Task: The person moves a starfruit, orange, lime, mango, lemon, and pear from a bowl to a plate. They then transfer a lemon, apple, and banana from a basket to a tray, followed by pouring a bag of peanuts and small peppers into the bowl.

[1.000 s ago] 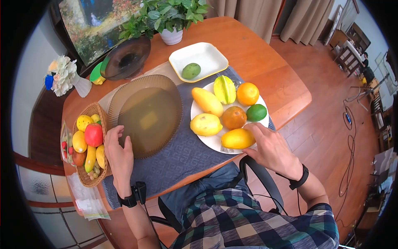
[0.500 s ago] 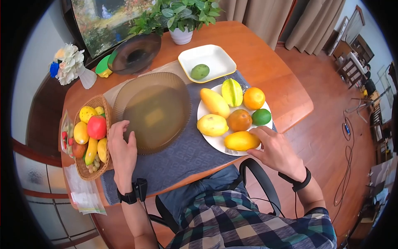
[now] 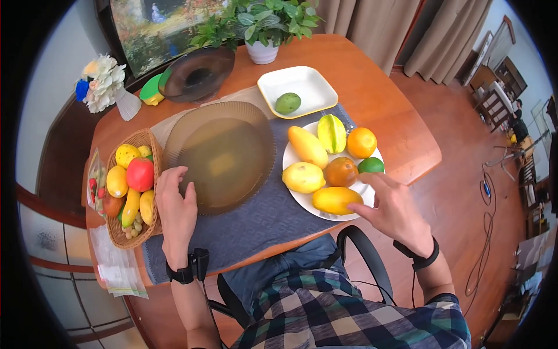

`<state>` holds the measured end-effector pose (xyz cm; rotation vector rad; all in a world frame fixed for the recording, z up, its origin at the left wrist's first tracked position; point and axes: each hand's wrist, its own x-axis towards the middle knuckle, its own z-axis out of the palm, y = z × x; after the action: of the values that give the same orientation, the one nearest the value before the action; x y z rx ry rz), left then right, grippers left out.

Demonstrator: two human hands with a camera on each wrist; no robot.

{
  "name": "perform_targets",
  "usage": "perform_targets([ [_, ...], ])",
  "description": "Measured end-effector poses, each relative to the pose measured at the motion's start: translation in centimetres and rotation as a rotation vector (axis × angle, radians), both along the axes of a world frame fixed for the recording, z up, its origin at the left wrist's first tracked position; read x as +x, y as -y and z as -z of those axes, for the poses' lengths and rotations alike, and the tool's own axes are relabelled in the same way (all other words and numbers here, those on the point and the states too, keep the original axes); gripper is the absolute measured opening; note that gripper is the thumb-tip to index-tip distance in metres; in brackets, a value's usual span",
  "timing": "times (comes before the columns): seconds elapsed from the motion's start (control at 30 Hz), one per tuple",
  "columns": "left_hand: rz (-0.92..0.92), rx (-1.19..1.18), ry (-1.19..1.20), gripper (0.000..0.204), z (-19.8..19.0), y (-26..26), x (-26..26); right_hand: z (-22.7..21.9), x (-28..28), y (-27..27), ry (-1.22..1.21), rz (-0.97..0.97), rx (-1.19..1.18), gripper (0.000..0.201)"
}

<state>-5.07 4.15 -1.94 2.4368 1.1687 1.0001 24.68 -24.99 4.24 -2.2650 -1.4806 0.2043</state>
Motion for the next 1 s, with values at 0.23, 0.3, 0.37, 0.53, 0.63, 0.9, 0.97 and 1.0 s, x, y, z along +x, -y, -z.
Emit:
perform_targets([
  [0.23, 0.004, 0.107, -0.01, 0.033, 0.1, -0.2, 0.0, -4.7, -1.8, -5.3, 0.026, -0.163, 0.156, 0.036],
  [0.3, 0.046, 0.065, 0.034, 0.033, -0.4, 0.0, 0.0, -5.6, -3.1, -8.1, 0.053, -0.291, 0.217, 0.03],
  [0.37, 0.032, 0.053, 0.061, 0.032, -1.1, 0.2, -0.3, -5.5, -4.5, -11.6, 0.015, -0.39, 0.23, 0.03],
  [0.53, -0.057, -0.057, 0.169, 0.03, -3.8, 0.6, -2.4, -2.7, -9.2, -20.8, -0.06, -0.559, 0.206, 0.025],
  [0.63, -0.175, 0.115, 0.085, 0.031, -4.6, -0.2, -5.6, -0.6, -11.9, -23.7, -0.063, -0.524, 0.115, 0.026],
  [0.9, -0.423, 0.116, -0.172, 0.034, -4.0, -1.0, -13.1, 5.9, -11.5, -25.5, -0.002, -0.425, 0.22, 0.012],
  [0.97, -0.423, 0.117, -0.156, 0.036, -3.8, -0.8, -13.2, 5.9, -11.3, -25.3, -0.012, -0.424, 0.22, 0.012],
  [1.0, -0.374, 0.135, -0.179, 0.038, -3.9, -0.5, -12.8, 5.8, -11.3, -25.2, -0.023, -0.419, 0.224, 0.012],
])
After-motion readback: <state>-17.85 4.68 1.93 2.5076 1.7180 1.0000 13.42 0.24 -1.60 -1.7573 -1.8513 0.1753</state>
